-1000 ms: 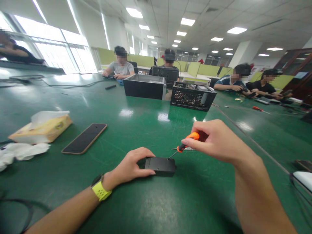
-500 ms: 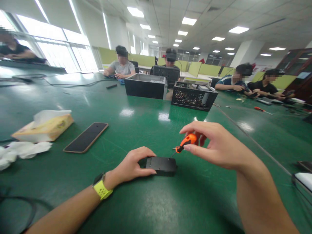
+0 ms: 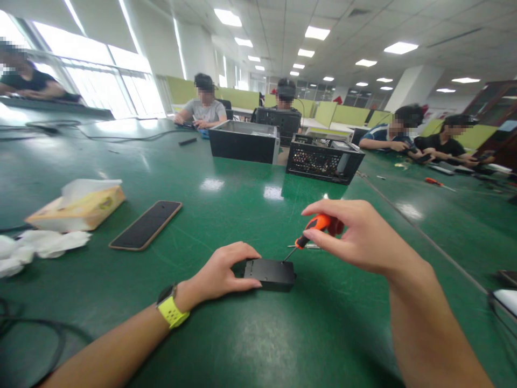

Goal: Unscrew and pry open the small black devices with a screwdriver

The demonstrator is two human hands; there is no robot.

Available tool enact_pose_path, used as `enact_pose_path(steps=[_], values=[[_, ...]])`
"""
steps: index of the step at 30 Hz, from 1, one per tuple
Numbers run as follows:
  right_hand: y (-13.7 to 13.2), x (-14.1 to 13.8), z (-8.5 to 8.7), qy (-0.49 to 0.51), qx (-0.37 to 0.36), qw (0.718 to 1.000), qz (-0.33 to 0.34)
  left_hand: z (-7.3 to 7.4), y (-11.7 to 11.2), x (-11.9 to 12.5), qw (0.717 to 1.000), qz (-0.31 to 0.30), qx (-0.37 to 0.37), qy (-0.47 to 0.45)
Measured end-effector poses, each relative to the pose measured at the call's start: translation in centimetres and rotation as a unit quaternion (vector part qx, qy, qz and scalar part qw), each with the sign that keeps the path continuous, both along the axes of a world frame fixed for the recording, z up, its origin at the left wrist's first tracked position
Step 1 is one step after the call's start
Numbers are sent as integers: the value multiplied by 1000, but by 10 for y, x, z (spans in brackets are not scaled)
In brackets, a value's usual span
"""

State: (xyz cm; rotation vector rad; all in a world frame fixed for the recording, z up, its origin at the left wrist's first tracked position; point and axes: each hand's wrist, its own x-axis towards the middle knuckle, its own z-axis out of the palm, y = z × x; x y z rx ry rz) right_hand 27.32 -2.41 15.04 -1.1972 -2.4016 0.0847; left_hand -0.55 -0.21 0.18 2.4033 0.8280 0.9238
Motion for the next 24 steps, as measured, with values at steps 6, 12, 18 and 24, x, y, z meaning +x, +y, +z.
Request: enact_pose_path(steps=[6,12,18,24], values=[[1,0,0,7,-1,1000,-5,1,-1,0,1000,2,-2,5],[-1,-2,1,27,1,1000,8,2,-2,0,1000,2,-2,6],[-6,-12,1,79,62,995,4,1,-1,0,1000,2,-3,11],[-4,-22,-6,67,25,997,35,2,-1,1,1000,1,-3,8]])
